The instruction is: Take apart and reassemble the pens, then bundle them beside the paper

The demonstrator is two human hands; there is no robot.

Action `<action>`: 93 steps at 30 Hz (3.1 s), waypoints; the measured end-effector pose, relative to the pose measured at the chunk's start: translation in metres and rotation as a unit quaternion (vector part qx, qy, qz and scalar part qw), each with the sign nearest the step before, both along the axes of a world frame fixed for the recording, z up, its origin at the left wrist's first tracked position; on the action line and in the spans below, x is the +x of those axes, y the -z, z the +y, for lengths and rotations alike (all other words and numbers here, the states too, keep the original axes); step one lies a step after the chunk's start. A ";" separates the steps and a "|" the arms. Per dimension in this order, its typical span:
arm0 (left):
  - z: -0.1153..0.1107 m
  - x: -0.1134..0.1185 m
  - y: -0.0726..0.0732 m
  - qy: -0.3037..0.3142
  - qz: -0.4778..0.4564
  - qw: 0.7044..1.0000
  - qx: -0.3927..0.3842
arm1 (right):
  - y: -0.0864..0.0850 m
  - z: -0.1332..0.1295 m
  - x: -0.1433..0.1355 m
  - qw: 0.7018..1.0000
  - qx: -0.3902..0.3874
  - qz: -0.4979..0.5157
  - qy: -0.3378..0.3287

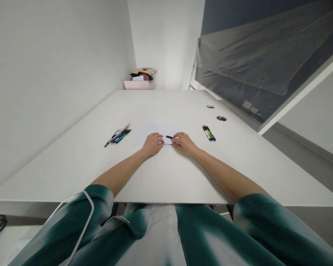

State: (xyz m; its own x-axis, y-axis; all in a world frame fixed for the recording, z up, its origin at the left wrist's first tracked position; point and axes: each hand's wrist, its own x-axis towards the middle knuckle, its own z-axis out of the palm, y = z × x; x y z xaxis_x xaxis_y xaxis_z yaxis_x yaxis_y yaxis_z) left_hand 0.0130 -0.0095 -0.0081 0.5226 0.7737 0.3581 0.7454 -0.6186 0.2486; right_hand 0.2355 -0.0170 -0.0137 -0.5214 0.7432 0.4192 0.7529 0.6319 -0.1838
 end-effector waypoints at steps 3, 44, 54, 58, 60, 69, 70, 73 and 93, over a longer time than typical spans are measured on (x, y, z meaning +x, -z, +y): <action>0.001 0.000 0.001 0.001 -0.004 1.000 0.005 | 0.000 0.000 -0.002 1.000 0.004 0.000 -0.002; -0.002 -0.007 -0.013 -0.006 -0.106 0.990 -0.089 | -0.014 -0.014 -0.010 0.994 -0.081 0.066 0.024; -0.006 -0.003 -0.012 0.045 -0.081 0.992 -0.081 | -0.016 -0.016 -0.010 0.995 -0.069 0.064 0.028; -0.007 -0.004 -0.012 0.048 -0.082 0.992 -0.082 | -0.016 -0.016 -0.009 0.996 -0.064 0.058 0.029; -0.007 -0.005 -0.012 0.042 -0.089 0.991 -0.086 | -0.016 -0.016 -0.008 0.996 -0.063 0.058 0.032; -0.009 0.000 -0.011 0.060 -0.097 0.989 -0.095 | -0.013 -0.015 -0.012 0.994 -0.070 0.078 -0.019; -0.009 0.001 -0.011 0.057 -0.101 0.989 -0.095 | -0.013 -0.015 -0.012 0.994 -0.069 0.083 -0.027; -0.010 0.001 -0.010 0.042 -0.124 0.986 -0.100 | -0.012 -0.014 -0.011 0.992 -0.067 0.102 -0.040; -0.010 0.007 -0.009 0.058 -0.166 0.977 -0.117 | -0.004 -0.014 -0.018 0.978 -0.066 0.180 -0.075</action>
